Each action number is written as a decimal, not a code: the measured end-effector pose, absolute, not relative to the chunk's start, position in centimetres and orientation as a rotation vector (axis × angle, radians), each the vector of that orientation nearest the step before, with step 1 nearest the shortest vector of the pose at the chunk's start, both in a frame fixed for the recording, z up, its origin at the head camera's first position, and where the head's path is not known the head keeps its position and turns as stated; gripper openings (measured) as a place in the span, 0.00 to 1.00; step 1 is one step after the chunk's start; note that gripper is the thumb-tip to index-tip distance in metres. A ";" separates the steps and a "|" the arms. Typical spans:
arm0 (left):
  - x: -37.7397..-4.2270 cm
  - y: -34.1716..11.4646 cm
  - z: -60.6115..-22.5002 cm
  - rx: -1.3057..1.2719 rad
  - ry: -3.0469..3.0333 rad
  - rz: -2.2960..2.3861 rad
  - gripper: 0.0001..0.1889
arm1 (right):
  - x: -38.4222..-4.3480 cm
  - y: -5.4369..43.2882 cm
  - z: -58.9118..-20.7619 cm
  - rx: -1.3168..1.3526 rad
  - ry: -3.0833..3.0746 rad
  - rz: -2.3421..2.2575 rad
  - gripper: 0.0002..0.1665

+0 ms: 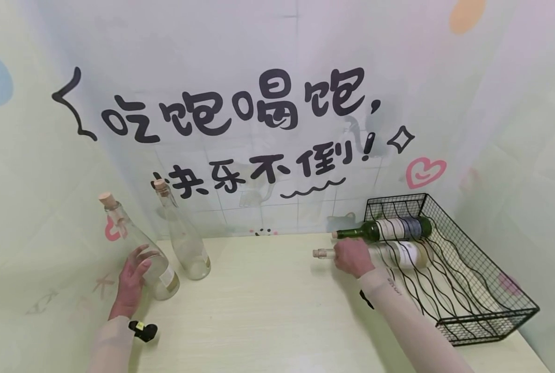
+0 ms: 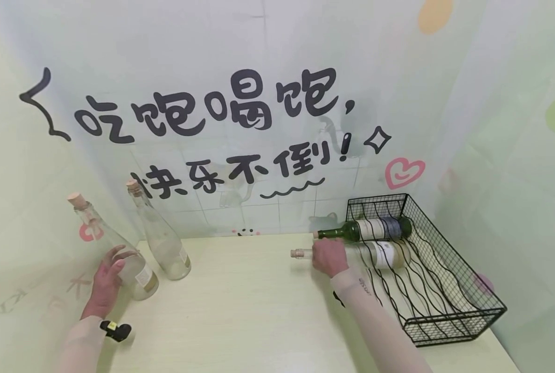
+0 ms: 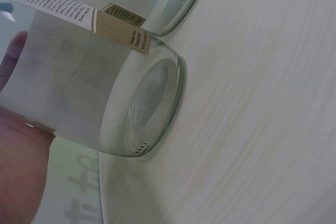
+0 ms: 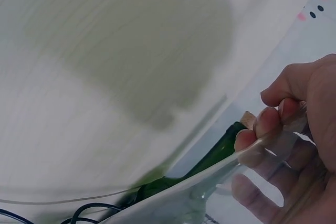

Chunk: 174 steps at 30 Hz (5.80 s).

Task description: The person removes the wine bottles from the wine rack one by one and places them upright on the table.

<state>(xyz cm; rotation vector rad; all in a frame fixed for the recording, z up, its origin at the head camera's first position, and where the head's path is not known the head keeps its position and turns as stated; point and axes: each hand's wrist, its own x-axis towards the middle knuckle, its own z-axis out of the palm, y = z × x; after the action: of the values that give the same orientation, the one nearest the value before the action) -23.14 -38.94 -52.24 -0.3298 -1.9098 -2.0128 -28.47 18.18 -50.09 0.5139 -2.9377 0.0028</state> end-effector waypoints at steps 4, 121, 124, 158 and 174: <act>-23.2 -39.0 -52.3 -0.339 -1.911 -2.010 0.20 | -28.3 17.8 -49.9 0.509 -2.943 0.017 0.13; -17.9 -27.8 -46.0 -0.492 -1.640 -1.777 0.46 | -23.2 18.2 -36.9 0.297 -2.027 2.173 0.18; -18.2 -27.0 -46.1 -0.444 -1.712 -1.802 0.46 | -23.2 17.7 -37.0 0.340 -1.981 2.203 0.17; -20.5 -18.2 -47.2 -0.730 -2.061 -1.771 0.48 | -21.7 11.7 -36.7 0.651 -1.987 2.194 0.18; -20.6 -14.7 -46.9 -0.913 -2.209 -1.798 0.41 | -21.3 9.1 -36.6 0.789 -2.099 2.144 0.16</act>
<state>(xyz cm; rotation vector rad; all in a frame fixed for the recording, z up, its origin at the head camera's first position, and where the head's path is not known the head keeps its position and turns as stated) -20.63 -14.74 -46.85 -0.9133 -2.2092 -1.7984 -21.35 9.09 -36.62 0.7892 -2.0993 2.1438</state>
